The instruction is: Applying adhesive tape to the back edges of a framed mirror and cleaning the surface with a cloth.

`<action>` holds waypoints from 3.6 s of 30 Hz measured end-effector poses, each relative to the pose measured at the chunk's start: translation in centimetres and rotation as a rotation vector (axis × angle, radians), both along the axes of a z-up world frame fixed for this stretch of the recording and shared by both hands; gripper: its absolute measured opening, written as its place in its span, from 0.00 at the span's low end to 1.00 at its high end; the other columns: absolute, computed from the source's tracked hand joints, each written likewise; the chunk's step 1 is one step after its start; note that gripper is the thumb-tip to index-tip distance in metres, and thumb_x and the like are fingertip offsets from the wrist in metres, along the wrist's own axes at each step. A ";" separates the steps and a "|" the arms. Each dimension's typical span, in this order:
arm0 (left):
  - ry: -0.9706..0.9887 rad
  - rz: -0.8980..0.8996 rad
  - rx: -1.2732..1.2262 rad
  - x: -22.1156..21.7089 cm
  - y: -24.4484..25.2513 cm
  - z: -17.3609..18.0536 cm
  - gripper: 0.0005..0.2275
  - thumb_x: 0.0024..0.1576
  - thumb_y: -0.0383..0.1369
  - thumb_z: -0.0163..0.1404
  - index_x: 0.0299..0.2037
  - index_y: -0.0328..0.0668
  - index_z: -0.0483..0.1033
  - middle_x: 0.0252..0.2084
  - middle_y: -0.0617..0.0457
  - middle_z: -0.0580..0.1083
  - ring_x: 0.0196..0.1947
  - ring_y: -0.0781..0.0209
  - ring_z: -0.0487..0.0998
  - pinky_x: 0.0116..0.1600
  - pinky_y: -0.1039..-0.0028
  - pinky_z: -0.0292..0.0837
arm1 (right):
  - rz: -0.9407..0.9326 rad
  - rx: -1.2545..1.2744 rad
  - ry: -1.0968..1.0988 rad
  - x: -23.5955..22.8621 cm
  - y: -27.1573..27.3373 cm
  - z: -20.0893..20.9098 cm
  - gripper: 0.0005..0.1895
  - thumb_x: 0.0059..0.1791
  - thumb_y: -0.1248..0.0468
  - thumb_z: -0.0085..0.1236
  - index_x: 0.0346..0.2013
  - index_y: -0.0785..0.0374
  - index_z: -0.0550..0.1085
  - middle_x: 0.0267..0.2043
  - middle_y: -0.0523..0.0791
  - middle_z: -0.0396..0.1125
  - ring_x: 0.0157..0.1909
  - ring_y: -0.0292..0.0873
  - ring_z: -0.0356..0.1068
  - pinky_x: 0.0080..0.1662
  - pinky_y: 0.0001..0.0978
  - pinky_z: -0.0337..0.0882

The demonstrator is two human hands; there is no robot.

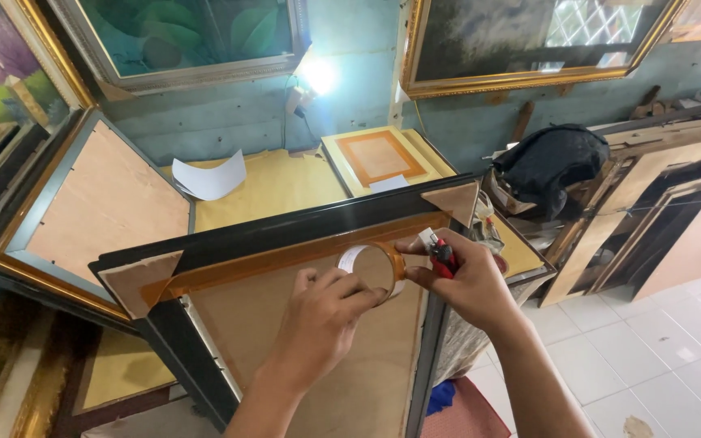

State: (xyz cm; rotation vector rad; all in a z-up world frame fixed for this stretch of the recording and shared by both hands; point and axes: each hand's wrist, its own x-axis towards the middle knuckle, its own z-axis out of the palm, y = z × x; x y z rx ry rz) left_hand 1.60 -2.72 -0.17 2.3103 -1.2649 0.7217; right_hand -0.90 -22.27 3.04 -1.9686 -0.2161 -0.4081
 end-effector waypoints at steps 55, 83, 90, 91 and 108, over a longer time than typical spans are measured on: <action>-0.359 0.242 -0.271 4.4 -5.2 -0.8 0.21 0.35 0.33 0.65 0.36 0.43 0.68 0.32 0.52 0.64 0.28 0.57 0.63 0.37 0.70 0.62 | -0.395 0.516 -0.044 8.3 -11.0 -5.9 0.26 0.38 0.64 0.58 0.51 0.59 0.65 0.26 0.41 0.66 0.30 0.33 0.63 0.41 0.23 0.66; -0.384 0.417 -0.179 4.3 -6.5 -0.9 0.20 0.35 0.32 0.63 0.36 0.42 0.67 0.32 0.52 0.64 0.28 0.56 0.63 0.32 0.71 0.59 | -0.522 0.426 -0.041 7.5 -9.8 -5.4 0.21 0.37 0.61 0.60 0.43 0.59 0.68 0.27 0.42 0.69 0.33 0.36 0.69 0.46 0.28 0.70; -0.385 0.437 -0.166 4.4 -6.9 -0.7 0.21 0.36 0.34 0.64 0.35 0.43 0.66 0.32 0.51 0.64 0.29 0.56 0.63 0.33 0.71 0.61 | -0.551 0.461 -0.027 7.7 -9.8 -5.2 0.21 0.36 0.61 0.61 0.43 0.58 0.69 0.27 0.42 0.69 0.30 0.34 0.67 0.41 0.25 0.69; -0.385 0.433 -0.175 4.4 -6.9 -0.7 0.21 0.35 0.34 0.64 0.35 0.43 0.66 0.32 0.52 0.64 0.28 0.57 0.63 0.33 0.71 0.60 | -0.552 0.452 -0.034 7.7 -9.8 -5.2 0.21 0.37 0.60 0.60 0.43 0.58 0.69 0.27 0.42 0.69 0.31 0.34 0.68 0.44 0.26 0.69; -0.390 0.435 -0.181 4.5 -6.6 -1.1 0.20 0.35 0.33 0.64 0.34 0.43 0.66 0.31 0.53 0.65 0.27 0.57 0.63 0.32 0.71 0.60 | -0.535 0.589 0.125 7.7 -9.5 -4.7 0.24 0.35 0.60 0.58 0.45 0.57 0.67 0.42 0.45 0.67 0.43 0.40 0.65 0.41 0.31 0.62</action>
